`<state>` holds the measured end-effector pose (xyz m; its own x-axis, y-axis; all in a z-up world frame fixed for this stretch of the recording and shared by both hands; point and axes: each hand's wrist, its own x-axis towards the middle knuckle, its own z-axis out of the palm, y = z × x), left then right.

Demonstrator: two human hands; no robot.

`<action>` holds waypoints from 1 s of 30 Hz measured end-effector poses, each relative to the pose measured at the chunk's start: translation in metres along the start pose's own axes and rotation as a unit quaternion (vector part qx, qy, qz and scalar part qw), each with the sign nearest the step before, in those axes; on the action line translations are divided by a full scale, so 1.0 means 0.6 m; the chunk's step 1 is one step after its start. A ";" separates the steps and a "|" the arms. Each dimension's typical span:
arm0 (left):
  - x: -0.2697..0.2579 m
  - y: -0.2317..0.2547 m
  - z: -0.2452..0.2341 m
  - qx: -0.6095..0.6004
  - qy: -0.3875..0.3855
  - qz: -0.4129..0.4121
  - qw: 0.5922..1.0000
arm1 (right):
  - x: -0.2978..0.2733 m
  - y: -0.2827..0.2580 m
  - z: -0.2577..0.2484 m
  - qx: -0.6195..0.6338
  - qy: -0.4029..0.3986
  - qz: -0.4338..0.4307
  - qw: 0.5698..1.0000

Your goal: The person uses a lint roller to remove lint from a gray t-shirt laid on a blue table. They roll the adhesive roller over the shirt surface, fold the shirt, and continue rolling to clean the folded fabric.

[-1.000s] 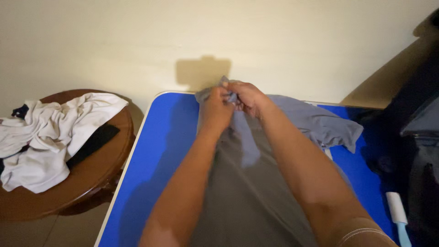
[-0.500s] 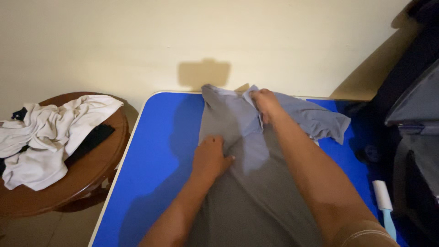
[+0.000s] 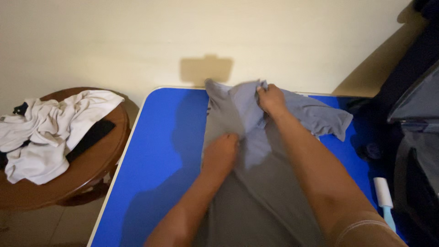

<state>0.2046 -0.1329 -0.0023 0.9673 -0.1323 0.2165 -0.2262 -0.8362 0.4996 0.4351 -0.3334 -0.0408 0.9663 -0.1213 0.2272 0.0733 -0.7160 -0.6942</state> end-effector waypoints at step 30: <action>-0.215 0.013 -0.097 0.067 -0.052 -0.153 0.985 | -0.290 -0.078 -0.074 -0.094 -0.110 -0.393 0.908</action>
<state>0.0716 -0.0914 0.0224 0.9959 0.0883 -0.0183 0.0880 -0.9070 0.4119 0.2528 -0.3091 -0.0177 0.6615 0.6027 0.4463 0.7378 -0.6296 -0.2433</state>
